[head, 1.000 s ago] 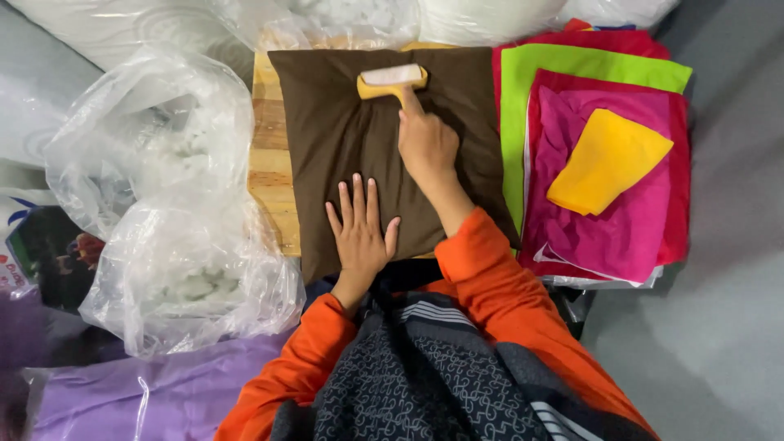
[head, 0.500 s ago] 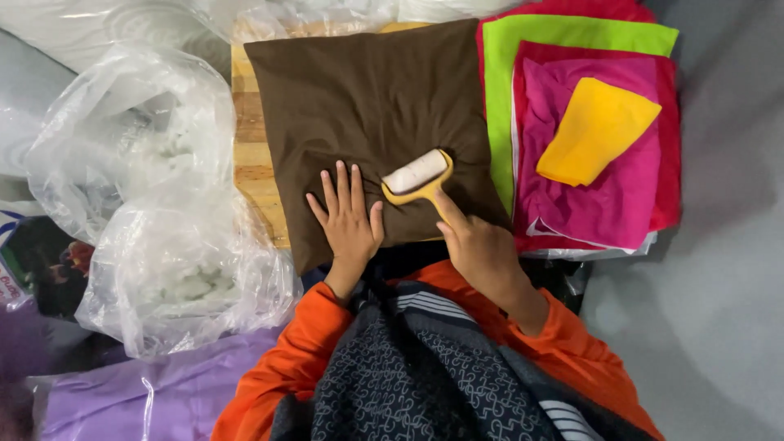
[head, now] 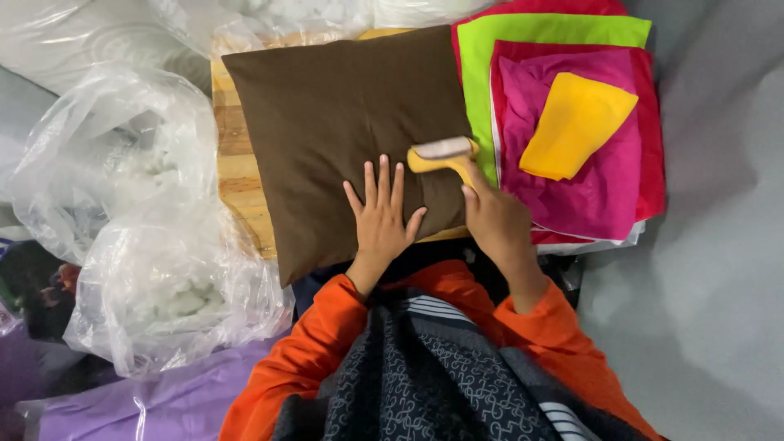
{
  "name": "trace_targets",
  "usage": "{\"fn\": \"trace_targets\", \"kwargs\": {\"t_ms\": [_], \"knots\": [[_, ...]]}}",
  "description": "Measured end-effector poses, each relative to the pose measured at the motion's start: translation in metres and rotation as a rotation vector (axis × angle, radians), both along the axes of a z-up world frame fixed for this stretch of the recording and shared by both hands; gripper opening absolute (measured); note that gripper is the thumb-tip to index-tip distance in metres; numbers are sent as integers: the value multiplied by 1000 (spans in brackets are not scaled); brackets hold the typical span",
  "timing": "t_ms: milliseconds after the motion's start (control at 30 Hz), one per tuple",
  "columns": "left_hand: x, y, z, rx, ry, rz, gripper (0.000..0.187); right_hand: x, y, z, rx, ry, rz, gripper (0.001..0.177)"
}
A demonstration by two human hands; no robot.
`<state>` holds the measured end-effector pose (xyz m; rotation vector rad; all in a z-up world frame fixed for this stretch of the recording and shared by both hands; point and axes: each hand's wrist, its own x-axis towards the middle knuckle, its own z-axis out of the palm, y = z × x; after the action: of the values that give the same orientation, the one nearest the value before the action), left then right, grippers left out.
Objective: Stuffing a brown pillowcase with fiberfill, cleaning the exterior with a lint roller and cloth, and placing it into a plastic bag.
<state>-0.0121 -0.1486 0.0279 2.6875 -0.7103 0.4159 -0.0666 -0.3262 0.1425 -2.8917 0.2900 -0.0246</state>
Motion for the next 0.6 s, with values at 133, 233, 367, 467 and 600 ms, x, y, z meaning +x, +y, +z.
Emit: {"fn": "trace_targets", "kwargs": {"t_ms": [133, 233, 367, 467, 600], "knots": [[2, 3, -8, 13, -12, 3, 92, 80, 6, -49, -3, -85, -113, 49], [0, 5, -6, 22, -12, 5, 98, 142, -2, -62, 92, -91, -136, 49], [-1, 5, -2, 86, -18, 69, 99, 202, -18, -69, 171, -64, -105, 49], [0, 3, -4, 65, -8, 82, 100, 194, -25, -59, 230, -92, -36, 48], [1, 6, -14, -61, -18, 39, 108, 113, -20, -28, 327, -41, 6, 47]]}}
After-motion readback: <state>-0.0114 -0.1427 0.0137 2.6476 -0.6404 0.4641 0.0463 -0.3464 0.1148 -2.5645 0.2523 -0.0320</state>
